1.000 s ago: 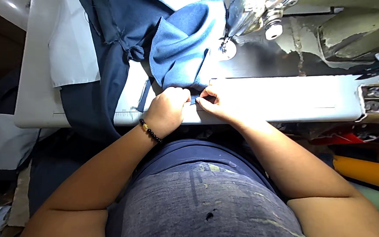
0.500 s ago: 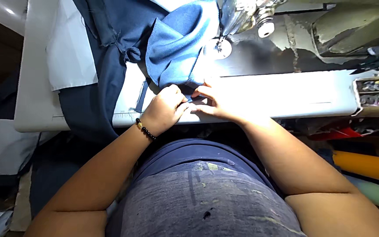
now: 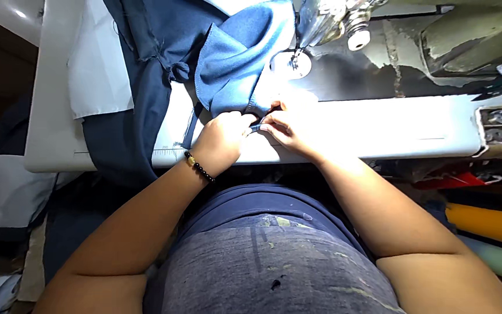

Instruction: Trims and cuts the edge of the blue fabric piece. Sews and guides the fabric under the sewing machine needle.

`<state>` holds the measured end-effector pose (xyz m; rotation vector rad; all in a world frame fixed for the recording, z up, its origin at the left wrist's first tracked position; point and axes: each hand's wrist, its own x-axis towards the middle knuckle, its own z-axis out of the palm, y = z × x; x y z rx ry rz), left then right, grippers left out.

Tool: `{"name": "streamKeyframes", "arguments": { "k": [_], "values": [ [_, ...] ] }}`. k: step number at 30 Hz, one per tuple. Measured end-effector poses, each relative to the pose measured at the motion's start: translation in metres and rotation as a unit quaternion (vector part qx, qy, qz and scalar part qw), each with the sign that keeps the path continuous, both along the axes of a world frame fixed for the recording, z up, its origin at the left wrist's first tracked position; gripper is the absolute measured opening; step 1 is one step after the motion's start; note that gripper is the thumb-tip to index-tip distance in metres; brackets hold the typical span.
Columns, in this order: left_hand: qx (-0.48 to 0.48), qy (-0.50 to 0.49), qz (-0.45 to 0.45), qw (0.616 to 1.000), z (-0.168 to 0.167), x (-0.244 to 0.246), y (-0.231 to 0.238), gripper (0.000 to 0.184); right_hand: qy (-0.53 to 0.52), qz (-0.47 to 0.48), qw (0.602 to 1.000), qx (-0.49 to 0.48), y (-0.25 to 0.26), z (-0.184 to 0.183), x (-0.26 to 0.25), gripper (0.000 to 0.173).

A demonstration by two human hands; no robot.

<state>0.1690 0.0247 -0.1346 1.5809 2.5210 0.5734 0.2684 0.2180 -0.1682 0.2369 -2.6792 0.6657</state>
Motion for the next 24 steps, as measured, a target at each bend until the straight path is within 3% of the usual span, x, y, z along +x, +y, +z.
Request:
{"name": "streamKeyframes", "arguments": {
  "k": [7, 10, 16, 18, 21, 24],
  "values": [
    [-0.039, -0.101, 0.006, 0.994, 0.007, -0.014, 0.006, 0.028, -0.016, -0.065, 0.997, -0.049, 0.002, -0.004, -0.003, 0.027],
    [-0.060, -0.146, 0.040, 0.987, 0.014, -0.014, 0.009, 0.018, -0.018, -0.076, 0.996, -0.043, 0.001, -0.004, -0.003, 0.028],
    [-0.068, -0.158, 0.053, 0.984, 0.016, -0.015, 0.010, 0.011, -0.039, -0.098, 0.994, -0.007, -0.001, 0.001, -0.004, 0.030],
    [-0.089, -0.128, 0.050, 0.986, 0.018, -0.012, 0.013, 0.012, -0.037, -0.113, 0.993, 0.013, -0.004, 0.000, -0.004, 0.030],
    [-0.200, 0.020, 0.056, 0.978, 0.035, 0.013, 0.029, 0.012, -0.046, -0.126, 0.991, 0.031, -0.005, -0.004, -0.007, 0.033],
    [-0.248, 0.138, -0.023, 0.958, 0.052, 0.035, 0.050, 0.013, -0.042, -0.099, 0.993, 0.041, 0.003, -0.003, -0.011, 0.039]
  ]
}}
